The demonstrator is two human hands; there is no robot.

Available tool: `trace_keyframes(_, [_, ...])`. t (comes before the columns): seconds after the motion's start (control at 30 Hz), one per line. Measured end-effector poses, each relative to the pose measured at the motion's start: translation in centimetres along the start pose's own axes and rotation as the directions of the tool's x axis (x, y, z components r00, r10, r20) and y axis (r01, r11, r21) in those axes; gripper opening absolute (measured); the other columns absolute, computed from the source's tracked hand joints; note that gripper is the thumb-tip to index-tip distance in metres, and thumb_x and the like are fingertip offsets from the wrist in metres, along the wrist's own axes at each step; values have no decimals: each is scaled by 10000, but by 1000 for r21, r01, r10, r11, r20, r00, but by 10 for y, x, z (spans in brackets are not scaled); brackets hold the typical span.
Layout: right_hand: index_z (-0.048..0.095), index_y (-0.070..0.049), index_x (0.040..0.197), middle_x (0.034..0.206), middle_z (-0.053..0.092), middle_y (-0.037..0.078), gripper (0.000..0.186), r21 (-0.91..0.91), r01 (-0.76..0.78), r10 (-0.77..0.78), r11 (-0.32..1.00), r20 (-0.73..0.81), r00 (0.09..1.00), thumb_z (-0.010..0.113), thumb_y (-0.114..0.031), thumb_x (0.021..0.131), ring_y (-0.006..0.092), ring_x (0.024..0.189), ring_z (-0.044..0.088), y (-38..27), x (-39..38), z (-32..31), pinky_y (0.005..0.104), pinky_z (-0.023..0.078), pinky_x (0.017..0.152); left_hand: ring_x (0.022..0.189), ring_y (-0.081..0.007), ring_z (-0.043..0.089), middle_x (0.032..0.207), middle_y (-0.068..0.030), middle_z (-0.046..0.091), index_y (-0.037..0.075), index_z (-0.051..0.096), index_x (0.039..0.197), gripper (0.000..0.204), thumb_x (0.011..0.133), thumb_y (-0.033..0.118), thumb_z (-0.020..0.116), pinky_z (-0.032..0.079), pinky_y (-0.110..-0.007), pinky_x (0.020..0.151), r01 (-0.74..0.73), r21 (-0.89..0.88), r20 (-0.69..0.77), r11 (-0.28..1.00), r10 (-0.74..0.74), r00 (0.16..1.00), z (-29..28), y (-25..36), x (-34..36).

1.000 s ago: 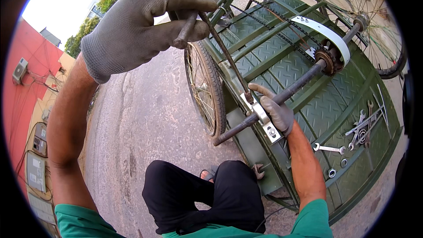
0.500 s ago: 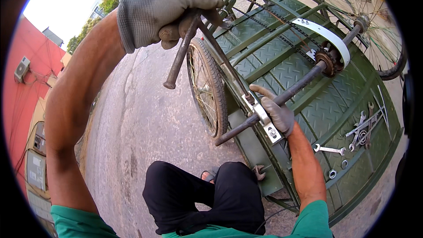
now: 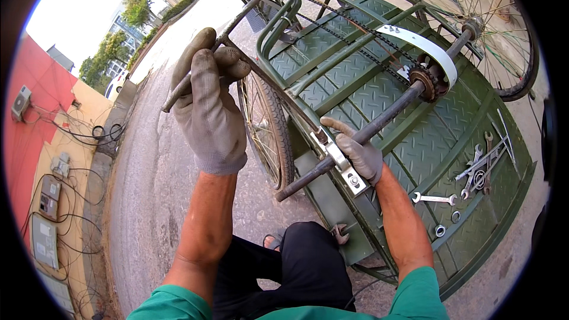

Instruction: The person walks toward a green cargo tricycle and uses a wrench to tighten bolts on the rear axle bracket. They then use a hammer to tap the bracket into place and continue tightening with the wrench.

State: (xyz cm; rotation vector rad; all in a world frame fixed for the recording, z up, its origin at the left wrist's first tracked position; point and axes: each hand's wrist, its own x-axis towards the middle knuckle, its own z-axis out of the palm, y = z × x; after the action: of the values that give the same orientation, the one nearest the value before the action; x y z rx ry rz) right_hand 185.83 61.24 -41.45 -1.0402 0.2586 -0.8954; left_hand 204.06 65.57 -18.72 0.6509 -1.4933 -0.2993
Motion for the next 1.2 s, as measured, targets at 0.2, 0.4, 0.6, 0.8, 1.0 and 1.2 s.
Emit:
trace_keyframes(0.2, [357,-42,1558,1230,675,60,648,13,-11,11,1000,-18,1000,563,-358,1032,98,875,675,11,3,-2,250,567,792,1316,-312,559,1396,-180,601,91,700,1211,257,1032,254,615,468,-424,1078,-806,337,698,487,445,561,0,14,45])
trace_keyframes(0.4, [372,-17,1545,882,570,-82,658,58,-20,22,998,-41,999,624,-302,1008,11,784,509,2,-2,5,196,439,709,722,-161,701,751,-59,687,71,735,1061,301,984,358,690,562,-340,661,-645,694,720,321,-302,624,38,69,82])
trace_keyframes(0.6, [366,-15,1548,893,578,-76,641,46,-39,40,998,-36,999,597,-285,1014,14,793,518,-5,-1,9,197,447,708,354,-111,569,487,-56,602,-110,706,1037,488,1058,350,544,465,-222,363,6,895,413,447,-832,369,57,79,125])
trace_keyframes(0.8, [364,-33,1549,1191,683,59,622,-49,-30,29,998,-17,999,553,-309,1025,122,914,683,3,-1,-4,276,582,808,349,-135,473,466,-60,547,-114,666,1181,540,1089,364,432,557,-307,520,763,111,653,637,-625,427,19,22,90])
trace_keyframes(1.0, [369,-32,1545,1209,679,60,624,7,-52,53,999,-49,997,556,-316,1022,129,915,687,5,1,1,273,588,807,820,-213,690,928,-122,722,-13,669,1213,343,1067,267,535,587,-434,852,545,-223,457,808,-407,791,7,17,29])
trace_keyframes(1.2, [398,-7,1521,940,582,-57,630,-33,-41,37,999,-101,994,583,-303,997,11,784,505,-5,-4,13,186,427,691,959,-132,680,1085,-97,724,-24,660,1158,251,1032,192,635,558,-289,875,676,-163,535,718,-511,672,64,21,1])
